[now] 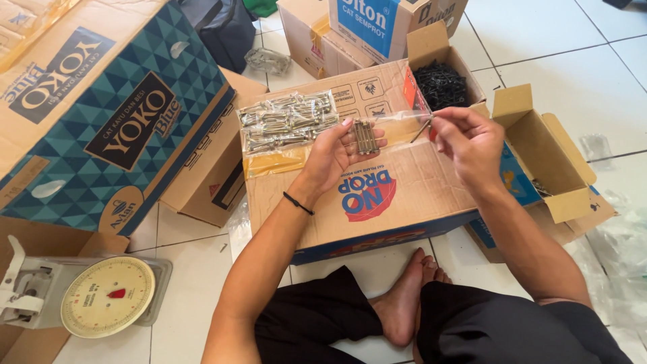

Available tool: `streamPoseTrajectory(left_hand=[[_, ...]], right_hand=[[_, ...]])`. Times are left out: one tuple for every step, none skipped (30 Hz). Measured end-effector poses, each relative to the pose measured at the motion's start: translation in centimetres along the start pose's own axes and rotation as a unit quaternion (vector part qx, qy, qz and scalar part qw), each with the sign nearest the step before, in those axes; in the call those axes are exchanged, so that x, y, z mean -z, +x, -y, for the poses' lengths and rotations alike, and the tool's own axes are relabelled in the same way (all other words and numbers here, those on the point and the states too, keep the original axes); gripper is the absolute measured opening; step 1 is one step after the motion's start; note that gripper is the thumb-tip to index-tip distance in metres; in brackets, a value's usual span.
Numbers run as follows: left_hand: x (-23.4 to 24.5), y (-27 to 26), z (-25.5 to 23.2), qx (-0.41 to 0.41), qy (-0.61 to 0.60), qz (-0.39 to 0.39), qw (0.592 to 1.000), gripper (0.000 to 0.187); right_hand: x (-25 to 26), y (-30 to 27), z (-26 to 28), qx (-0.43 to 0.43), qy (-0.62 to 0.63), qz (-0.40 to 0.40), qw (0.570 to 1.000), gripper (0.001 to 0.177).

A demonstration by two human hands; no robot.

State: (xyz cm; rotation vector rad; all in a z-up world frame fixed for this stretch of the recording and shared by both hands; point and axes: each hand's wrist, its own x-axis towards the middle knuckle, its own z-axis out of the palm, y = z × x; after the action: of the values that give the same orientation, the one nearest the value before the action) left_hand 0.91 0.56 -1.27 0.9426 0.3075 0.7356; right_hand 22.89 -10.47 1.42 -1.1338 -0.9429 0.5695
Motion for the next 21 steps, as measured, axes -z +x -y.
streamPoseTrajectory(left_hand=[[0.1,-0.1,0.0,-0.001,0.0,-0.001,1.0,0.059],[0.2,-0.1,0.0,-0.001,-0.004,-0.001,1.0,0.058],[0.2,0.0,0.0,-0.001,-0.007,0.0,1.0,0.057],[0.2,0.0,-0.1,0.0,-0.008,0.0,1.0,0.057],[0.1,0.0,-0.1,-0.001,-0.008,0.0,1.0,0.058],[0.1,0.0,-0.1,-0.001,-0.008,0.001,1.0,0.058],[0.1,-0.1,-0.1,-0.002,-0.009,0.001,1.0,0.058],[0.1,-0.1,-0.1,-0.001,-0.008,0.0,1.0,0.058],[0.1,-0.1,-0.1,0.0,-0.007,0.0,1.0,0.058],[0.2,0.0,-0.1,-0.001,-0.007,0.0,1.0,0.058],[0.2,0.0,-0.2,0.0,-0.007,0.0,1.0,0.057],[0.3,-0.1,-0.2,0.003,-0.007,0.0,1.0,0.057],[0.3,-0.1,-0.1,0.002,-0.007,-0.001,1.0,0.057],[0.3,-0.1,-0.1,0.002,-0.008,0.0,1.0,0.057],[0.3,-0.1,-0.1,0.001,-0.008,0.001,1.0,0.057],[0.2,-0.1,-0.1,0.002,-0.007,0.002,1.0,0.057],[0.2,0.0,-0.1,0.003,-0.005,0.003,1.0,0.057],[0.2,0.0,-0.1,0.003,-0.004,0.004,1.0,0.058],[0.1,0.0,-0.1,0.004,-0.003,0.005,1.0,0.058],[0.0,0.0,-0.1,0.006,-0.002,0.004,1.0,0.058],[0.0,-0.1,-0.1,0.008,-0.002,0.003,1.0,0.058]], right_hand=[[0.3,0.2,0.2,-0.001,0.0,0.001,1.0,0.011],[0.7,0.4,0.5,0.004,0.003,-0.017,1.0,0.012],[1.1,0.5,0.7,0.008,0.005,-0.036,0.999,0.013],[1.5,0.8,0.6,0.008,0.005,-0.037,0.999,0.013],[1.9,1.0,0.5,0.013,0.014,-0.038,0.999,0.015],[2.4,1.3,0.4,0.019,0.024,-0.039,0.999,0.017],[2.4,1.2,0.2,0.019,0.024,-0.039,0.999,0.017],[2.5,1.2,0.1,0.016,0.035,-0.039,0.998,0.019],[2.5,1.1,0.0,0.014,0.047,-0.038,0.998,0.021],[2.5,1.0,0.3,0.015,0.047,-0.037,0.998,0.021],[2.5,0.9,0.6,0.011,0.061,-0.026,0.998,0.023],[2.4,0.7,0.9,0.005,0.076,-0.016,0.997,0.025],[2.2,0.6,1.1,0.005,0.076,-0.015,0.997,0.025],[2.1,0.4,1.3,-0.008,0.083,-0.004,0.997,0.026],[1.9,0.2,1.5,-0.02,0.09,0.008,0.996,0.027],[1.9,0.0,0.7,-0.02,0.09,0.007,0.996,0.027],[1.9,-0.1,0.0,-0.031,0.087,0.031,0.995,0.028],[1.9,-0.3,-0.8,-0.041,0.083,0.055,0.994,0.029],[1.4,-0.5,-0.1,-0.041,0.084,0.054,0.994,0.029],[0.9,-0.7,0.6,-0.05,0.074,0.086,0.992,0.031],[0.4,-0.9,1.4,-0.059,0.065,0.118,0.989,0.034]])
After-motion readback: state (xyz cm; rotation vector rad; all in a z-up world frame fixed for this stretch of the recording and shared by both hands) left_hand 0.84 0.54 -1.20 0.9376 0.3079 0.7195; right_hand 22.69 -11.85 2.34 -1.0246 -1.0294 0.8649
